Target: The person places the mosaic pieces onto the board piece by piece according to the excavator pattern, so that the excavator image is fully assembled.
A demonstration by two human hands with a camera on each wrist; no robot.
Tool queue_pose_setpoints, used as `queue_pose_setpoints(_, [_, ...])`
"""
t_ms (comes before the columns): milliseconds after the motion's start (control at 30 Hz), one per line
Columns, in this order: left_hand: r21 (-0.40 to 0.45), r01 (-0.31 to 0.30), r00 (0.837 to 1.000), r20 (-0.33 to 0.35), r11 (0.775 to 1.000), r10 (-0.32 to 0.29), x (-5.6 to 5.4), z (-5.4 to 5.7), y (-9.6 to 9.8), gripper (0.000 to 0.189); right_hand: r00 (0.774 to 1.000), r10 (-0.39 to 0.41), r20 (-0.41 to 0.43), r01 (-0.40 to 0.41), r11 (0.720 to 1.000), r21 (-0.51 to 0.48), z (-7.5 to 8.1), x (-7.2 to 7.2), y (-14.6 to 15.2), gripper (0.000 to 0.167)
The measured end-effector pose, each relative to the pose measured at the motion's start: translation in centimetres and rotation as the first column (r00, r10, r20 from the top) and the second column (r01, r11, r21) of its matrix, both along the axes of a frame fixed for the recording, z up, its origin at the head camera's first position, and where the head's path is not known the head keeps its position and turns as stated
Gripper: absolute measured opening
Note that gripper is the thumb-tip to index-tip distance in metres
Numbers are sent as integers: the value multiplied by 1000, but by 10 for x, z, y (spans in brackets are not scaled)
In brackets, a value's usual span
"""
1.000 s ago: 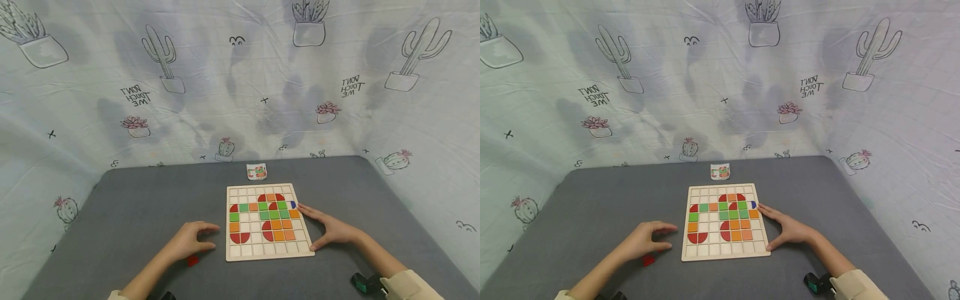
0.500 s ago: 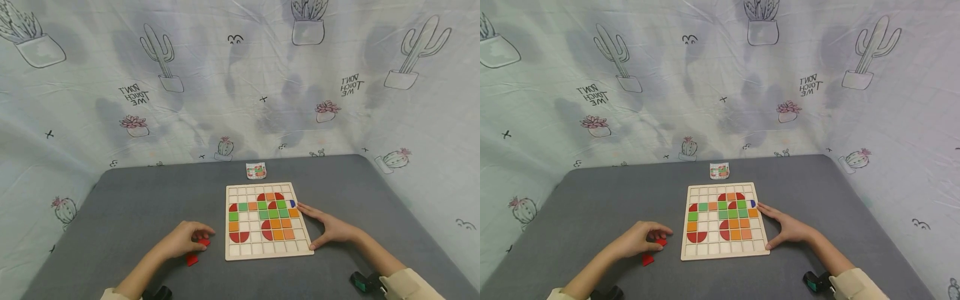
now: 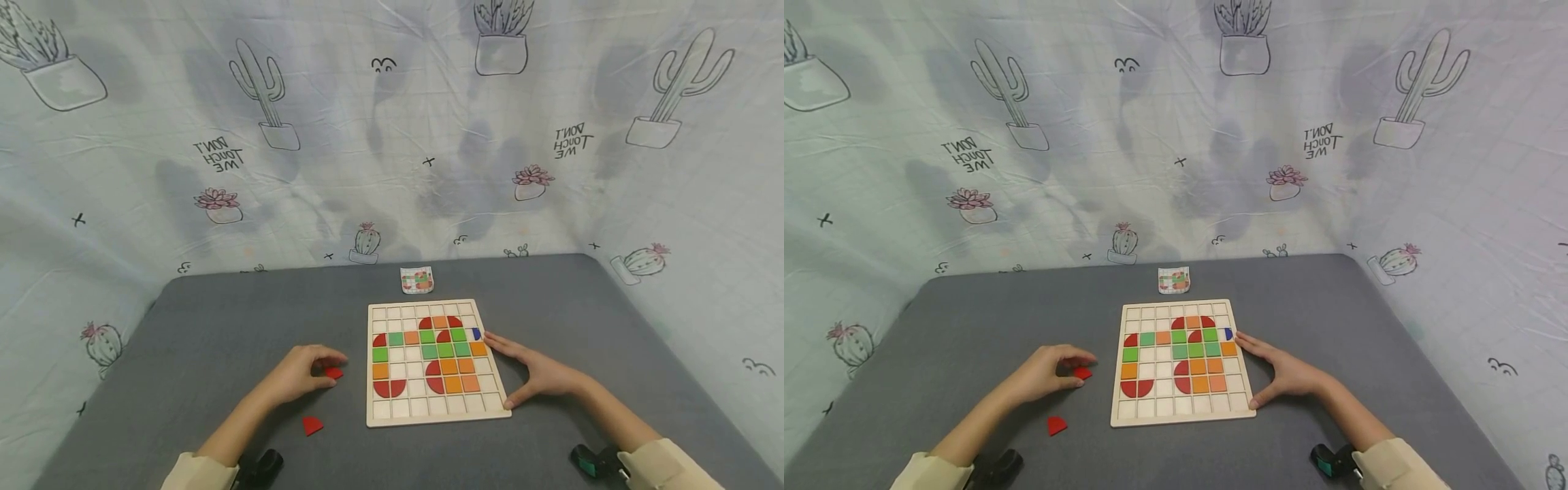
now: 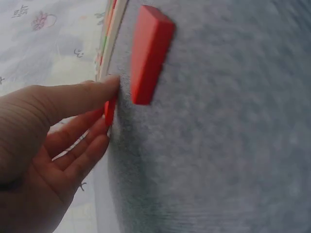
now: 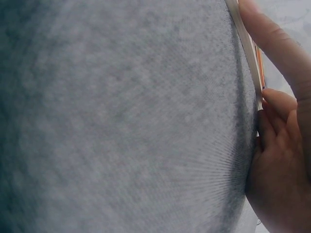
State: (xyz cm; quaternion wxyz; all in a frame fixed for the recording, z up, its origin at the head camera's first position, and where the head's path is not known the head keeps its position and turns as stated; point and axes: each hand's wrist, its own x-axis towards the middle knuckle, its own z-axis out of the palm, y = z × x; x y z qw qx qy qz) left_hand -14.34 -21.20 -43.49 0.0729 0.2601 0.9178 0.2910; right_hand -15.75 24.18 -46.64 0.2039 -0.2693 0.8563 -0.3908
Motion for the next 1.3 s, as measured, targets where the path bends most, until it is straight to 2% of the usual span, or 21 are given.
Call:
queue_pose_setpoints(300, [21, 71, 997, 11, 997, -72, -3, -2, -5, 38, 1000, 5, -24, -4, 1000, 13, 1, 1, 1, 107])
queue_pose_setpoints(533, [9, 58, 998, 24, 998, -58, -3, -3, -6, 36, 1000, 2, -19, -2, 1000, 8, 0, 2, 0, 107])
queue_pose_setpoints(767, [-20, 38, 999, -3, 999, -38, -1, -2, -3, 43, 1000, -2, -17, 2, 1000, -3, -1, 2, -1, 108])
queue_pose_setpoints(967, [-10, 25, 999, -21, 1000, -26, -1, -1, 0, 42, 1000, -3, -25, 3, 1000, 4, 0, 2, -1, 108])
queue_pose_setpoints(1100, [2, 20, 999, -32, 1000, -20, -2, 3, 8, 42, 1000, -1, -16, 1, 1000, -2, 1, 2, -1, 108])
queue_pose_setpoints(1300, [35, 68, 997, -40, 997, -67, -7, 11, 32, 41, 1000, -2, -15, 2, 1000, -1, 0, 2, -1, 108])
